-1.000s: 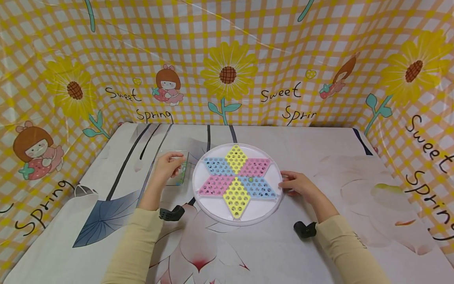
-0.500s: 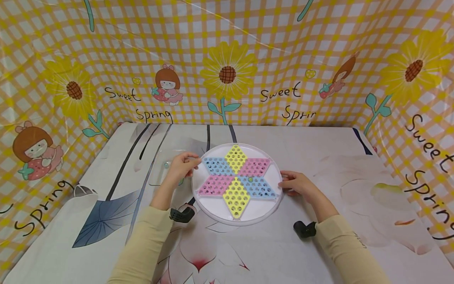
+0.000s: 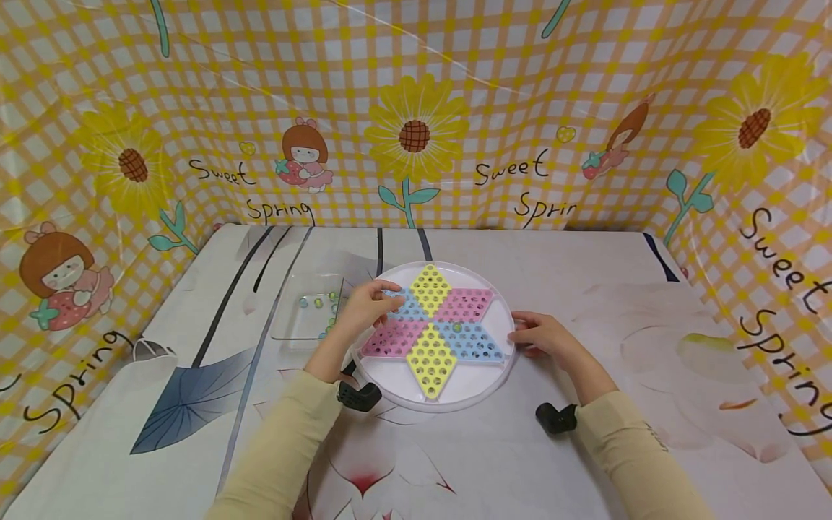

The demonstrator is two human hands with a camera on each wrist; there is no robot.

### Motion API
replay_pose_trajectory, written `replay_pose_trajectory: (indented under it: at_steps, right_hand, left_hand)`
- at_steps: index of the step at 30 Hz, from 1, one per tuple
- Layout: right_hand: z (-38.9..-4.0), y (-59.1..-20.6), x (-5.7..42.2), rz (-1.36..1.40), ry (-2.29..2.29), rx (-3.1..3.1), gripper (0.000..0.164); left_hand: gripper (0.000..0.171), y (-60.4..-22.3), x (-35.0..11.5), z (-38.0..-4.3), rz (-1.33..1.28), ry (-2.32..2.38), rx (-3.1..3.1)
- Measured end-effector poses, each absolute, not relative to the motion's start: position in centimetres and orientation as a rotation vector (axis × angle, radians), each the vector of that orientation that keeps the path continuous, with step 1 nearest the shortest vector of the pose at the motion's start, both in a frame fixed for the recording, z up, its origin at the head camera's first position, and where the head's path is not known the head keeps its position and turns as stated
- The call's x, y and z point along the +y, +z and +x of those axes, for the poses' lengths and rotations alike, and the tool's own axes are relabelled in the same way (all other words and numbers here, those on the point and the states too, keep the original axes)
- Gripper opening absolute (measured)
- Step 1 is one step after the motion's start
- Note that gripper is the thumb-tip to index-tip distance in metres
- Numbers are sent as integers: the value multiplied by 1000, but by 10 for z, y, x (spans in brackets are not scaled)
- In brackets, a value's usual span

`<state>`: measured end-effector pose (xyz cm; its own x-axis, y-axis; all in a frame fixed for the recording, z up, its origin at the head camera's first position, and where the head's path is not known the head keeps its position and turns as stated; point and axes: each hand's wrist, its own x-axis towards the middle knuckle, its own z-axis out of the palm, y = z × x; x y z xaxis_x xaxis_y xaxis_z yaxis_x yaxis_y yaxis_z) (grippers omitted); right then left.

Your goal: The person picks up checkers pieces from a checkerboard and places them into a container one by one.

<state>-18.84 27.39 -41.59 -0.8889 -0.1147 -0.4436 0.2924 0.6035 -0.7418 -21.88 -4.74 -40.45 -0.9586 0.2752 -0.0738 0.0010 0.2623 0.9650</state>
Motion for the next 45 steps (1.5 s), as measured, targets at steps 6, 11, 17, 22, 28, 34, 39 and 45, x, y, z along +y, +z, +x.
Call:
replay_pose_trajectory:
  at_steps: [6,11,17,22,28,34,39,45]
  right_hand:
    - [-190,-418,274,146,-1221,2379,67]
    - [-190,-417,275,170,-1224,2381,68]
    - [-189,-416,275,132,-1208,2391,67]
    - [-189,-417,275,134,-1213,2387,66]
    - [-189,-418,275,142,-1219,2385,65]
    - [-190,-419,276,138,-1228,2381,65]
    - [-190,-419,275,141,-1231,2379,65]
    - [-190,-419,275,145,-1237,2376,65]
  left_hand:
    - [40,-405,-29,-216,313,1696,2324]
    - [40,-408,-17,-215,325,1616,2392]
    - [38,-415,-4,-216,371,1470,2494]
    - [36,-420,6,-216,387,1353,2554]
    - [38,-422,17,-213,379,1215,2610]
    - [35,-421,26,-212,397,1185,2611]
    - [34,-422,31,-211,385,1121,2619]
    - [34,-423,37,-211,398,1050,2665]
